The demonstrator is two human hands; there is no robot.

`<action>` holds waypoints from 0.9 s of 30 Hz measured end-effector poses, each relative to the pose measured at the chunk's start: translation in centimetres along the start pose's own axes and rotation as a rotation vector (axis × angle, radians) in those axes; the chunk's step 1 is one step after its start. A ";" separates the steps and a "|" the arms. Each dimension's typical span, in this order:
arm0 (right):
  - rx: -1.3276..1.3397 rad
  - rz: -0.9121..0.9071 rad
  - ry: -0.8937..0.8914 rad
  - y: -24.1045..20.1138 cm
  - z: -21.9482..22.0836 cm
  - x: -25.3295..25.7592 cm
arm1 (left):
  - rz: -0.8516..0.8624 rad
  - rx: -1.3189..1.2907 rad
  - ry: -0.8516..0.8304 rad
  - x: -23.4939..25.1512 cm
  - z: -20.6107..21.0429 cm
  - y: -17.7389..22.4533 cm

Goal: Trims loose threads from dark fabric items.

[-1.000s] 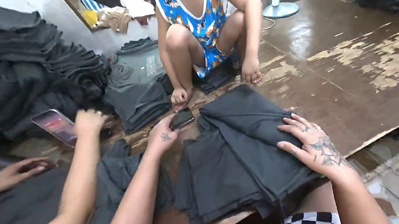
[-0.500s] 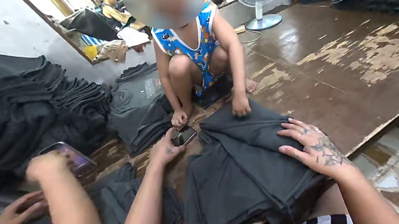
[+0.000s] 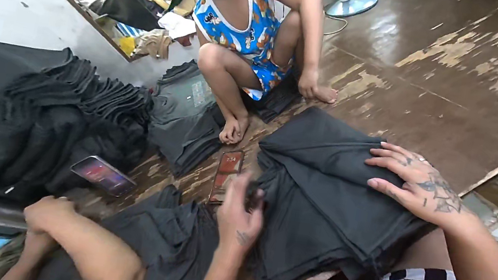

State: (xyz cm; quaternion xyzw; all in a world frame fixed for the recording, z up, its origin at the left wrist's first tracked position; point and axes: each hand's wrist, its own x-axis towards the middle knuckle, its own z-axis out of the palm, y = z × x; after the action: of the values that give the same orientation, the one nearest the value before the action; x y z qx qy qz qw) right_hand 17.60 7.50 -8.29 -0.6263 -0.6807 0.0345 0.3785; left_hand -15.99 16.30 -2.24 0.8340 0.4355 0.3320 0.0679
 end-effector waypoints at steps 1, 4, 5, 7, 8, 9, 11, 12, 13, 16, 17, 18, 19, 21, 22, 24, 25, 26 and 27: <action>0.002 0.001 0.008 0.1 0.0 0.0 | 0.114 -0.075 0.019 -0.9 0.1 1.7; -0.023 -0.054 0.087 0.2 0.1 -0.1 | 0.315 -0.379 0.017 -3.3 1.7 5.2; -0.052 -0.122 0.152 -0.1 0.2 -0.3 | 0.315 -0.432 -0.011 -3.9 2.7 5.7; -0.121 -0.283 0.213 -2.4 0.0 -1.4 | 0.169 -0.401 -0.100 -4.9 4.4 6.0; -0.140 -0.347 0.173 -4.3 0.2 -2.5 | 0.068 -0.349 -0.126 -5.0 5.0 6.0; -0.138 -0.416 0.114 -6.0 0.9 -3.8 | 0.004 -0.307 -0.105 -5.0 5.4 5.9; -0.064 -0.556 0.019 -8.2 3.2 -7.6 | -0.069 -0.307 -0.044 -4.9 5.3 5.3; 0.018 -0.603 -0.015 -8.4 3.9 -9.2 | -0.095 -0.366 -0.017 -4.8 5.1 5.0; 0.119 -0.628 -0.032 -8.3 3.8 -10.0 | -0.096 -0.450 0.016 -4.7 5.0 4.8; 0.328 -0.575 -0.014 -8.4 0.9 -9.8 | 0.031 -0.667 0.058 -3.8 4.2 6.2; 0.364 -0.559 -0.011 -8.6 -0.1 -9.4 | 0.080 -0.704 0.011 -3.4 3.8 7.1; 0.381 -0.554 -0.009 -8.8 -0.6 -9.1 | 0.131 -0.717 -0.061 -2.9 3.6 8.1; 0.386 -0.557 0.001 -9.0 -0.8 -8.9 | 0.176 -0.701 -0.156 -2.3 3.5 9.0; 0.371 -0.579 0.028 -9.4 -0.6 -8.6 | 0.200 -0.595 -0.416 -1.1 3.9 10.2; 0.356 -0.586 0.050 -9.6 -0.4 -8.5 | 0.168 -0.537 -0.567 -0.5 4.2 10.5; 0.308 -0.586 0.114 -9.7 -0.5 -8.2 | 0.105 -0.515 -0.707 0.3 4.8 10.5; 0.280 -0.578 0.158 -9.5 -0.6 -8.0 | 0.096 -0.557 -0.704 0.5 4.9 10.3; 0.248 -0.564 0.204 -9.3 -0.7 -7.7 | 0.090 -0.614 -0.686 0.5 5.0 10.0; 0.226 -0.551 0.249 -9.1 -0.7 -7.4 | 0.086 -0.656 -0.655 0.2 5.1 9.8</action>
State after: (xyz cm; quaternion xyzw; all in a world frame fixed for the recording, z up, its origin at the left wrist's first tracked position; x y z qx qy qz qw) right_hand 9.95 -1.26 -6.54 -0.3717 -0.7650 -0.0706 0.5211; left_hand -6.09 11.37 -2.10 0.8466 0.2282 0.1738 0.4483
